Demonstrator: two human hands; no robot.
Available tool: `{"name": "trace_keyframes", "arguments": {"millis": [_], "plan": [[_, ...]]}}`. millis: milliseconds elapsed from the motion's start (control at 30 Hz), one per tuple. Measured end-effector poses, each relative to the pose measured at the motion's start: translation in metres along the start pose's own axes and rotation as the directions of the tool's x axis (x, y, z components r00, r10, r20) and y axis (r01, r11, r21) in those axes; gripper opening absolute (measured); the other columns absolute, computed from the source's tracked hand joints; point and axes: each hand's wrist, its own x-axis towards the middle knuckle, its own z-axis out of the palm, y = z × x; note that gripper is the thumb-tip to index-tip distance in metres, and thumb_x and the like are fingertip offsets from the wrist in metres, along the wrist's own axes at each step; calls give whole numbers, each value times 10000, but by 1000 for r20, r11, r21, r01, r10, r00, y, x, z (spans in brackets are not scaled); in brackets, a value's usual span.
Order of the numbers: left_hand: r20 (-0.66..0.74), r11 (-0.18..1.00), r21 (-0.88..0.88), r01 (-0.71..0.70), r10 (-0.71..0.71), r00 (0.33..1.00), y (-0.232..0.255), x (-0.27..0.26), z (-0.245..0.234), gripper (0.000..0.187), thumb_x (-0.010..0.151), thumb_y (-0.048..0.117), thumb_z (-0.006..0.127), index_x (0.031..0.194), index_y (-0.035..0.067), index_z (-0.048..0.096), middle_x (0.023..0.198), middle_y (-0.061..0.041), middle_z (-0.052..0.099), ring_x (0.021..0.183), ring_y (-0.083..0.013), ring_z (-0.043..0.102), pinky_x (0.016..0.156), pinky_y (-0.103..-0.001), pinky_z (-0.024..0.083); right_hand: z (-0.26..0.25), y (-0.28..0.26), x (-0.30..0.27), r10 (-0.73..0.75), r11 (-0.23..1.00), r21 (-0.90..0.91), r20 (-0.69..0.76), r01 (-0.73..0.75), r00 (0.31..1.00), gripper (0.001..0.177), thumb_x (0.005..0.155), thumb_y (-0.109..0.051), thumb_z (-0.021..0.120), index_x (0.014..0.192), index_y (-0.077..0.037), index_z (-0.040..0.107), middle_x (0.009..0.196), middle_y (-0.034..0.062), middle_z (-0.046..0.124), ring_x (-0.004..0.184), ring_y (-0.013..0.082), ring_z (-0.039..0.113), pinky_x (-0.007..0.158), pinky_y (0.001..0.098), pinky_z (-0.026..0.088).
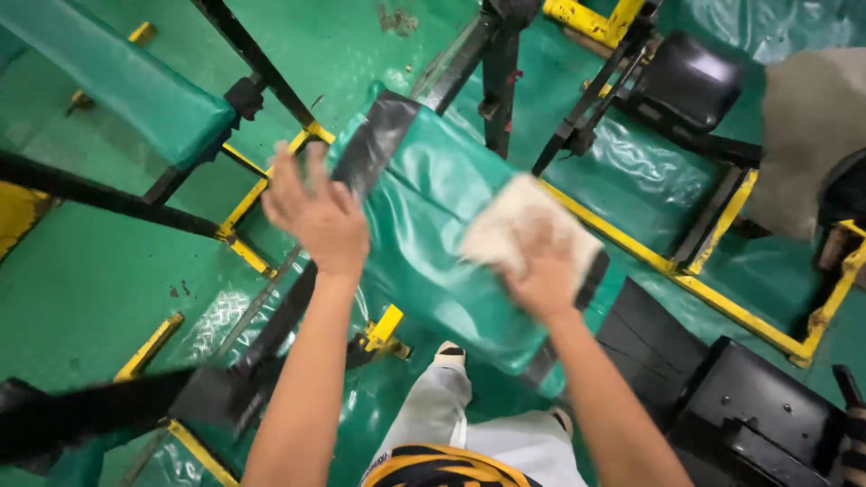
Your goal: Cleaning and wiping down various gym machines and benches with a spray bottle and cloth.
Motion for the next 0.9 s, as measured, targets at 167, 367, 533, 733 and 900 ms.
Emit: {"name": "trace_keyframes", "arguments": {"millis": [167, 367, 533, 733, 900], "plan": [[-40, 806, -474, 353, -420, 906, -29, -11, 34, 357, 1103, 175, 452, 1366, 34, 647, 1408, -143, 654, 1328, -334, 579, 1169, -430, 429, 24, -26, 49, 201, 974, 108, -30, -197, 979, 665, 1018, -500, 480, 1596, -181, 402, 1721, 120, 234, 1613, 360, 146, 1272, 655, 68], [152, 110, -963, 245, -528, 835, -55, -19, 45, 627, 1082, 401, 226, 1261, 28, 698, 1309, -129, 691, 1254, -292, 616, 1168, -415, 436, -5, -201, 124, -11, 996, 94, 9, 10, 1000, 597, 947, -424, 563, 1514, -247, 502, 1709, 142, 256, 1589, 412, 148, 1242, 672, 16], [138, 326, -877, 352, -532, 836, -47, -13, 33, 676, 1066, 520, 333, 1253, -32, 676, 1281, -207, 689, 1229, -328, 625, 1140, -425, 468, -16, -126, 195, -380, 919, 106, -20, 380, 925, 715, 830, -485, 629, 1515, -307, 526, 1689, 30, 284, 1581, 342, 172, 1247, 665, 10], [-33, 492, -829, 264, -515, 857, -34, -20, 32, 800, 1070, 655, 287, 1441, -24, 492, 1390, -199, 607, 1331, -314, 577, 1220, -429, 417, 5, -174, 197, -26, 992, 125, -86, 36, 996, 670, 1003, -467, 556, 1633, -264, 451, 1753, -3, 284, 1644, 333, 188, 1291, 677, 10], [-35, 250, -956, 155, -620, 784, -35, -26, 46, 855, 1037, 683, 398, 1519, -19, 325, 1497, -204, 434, 1405, -326, 466, 1251, -462, 380, -4, -147, 212, -552, 830, 136, 53, 541, 832, 649, 950, -538, 556, 1563, -324, 522, 1691, -35, 354, 1598, 313, 235, 1262, 658, 12]]}}
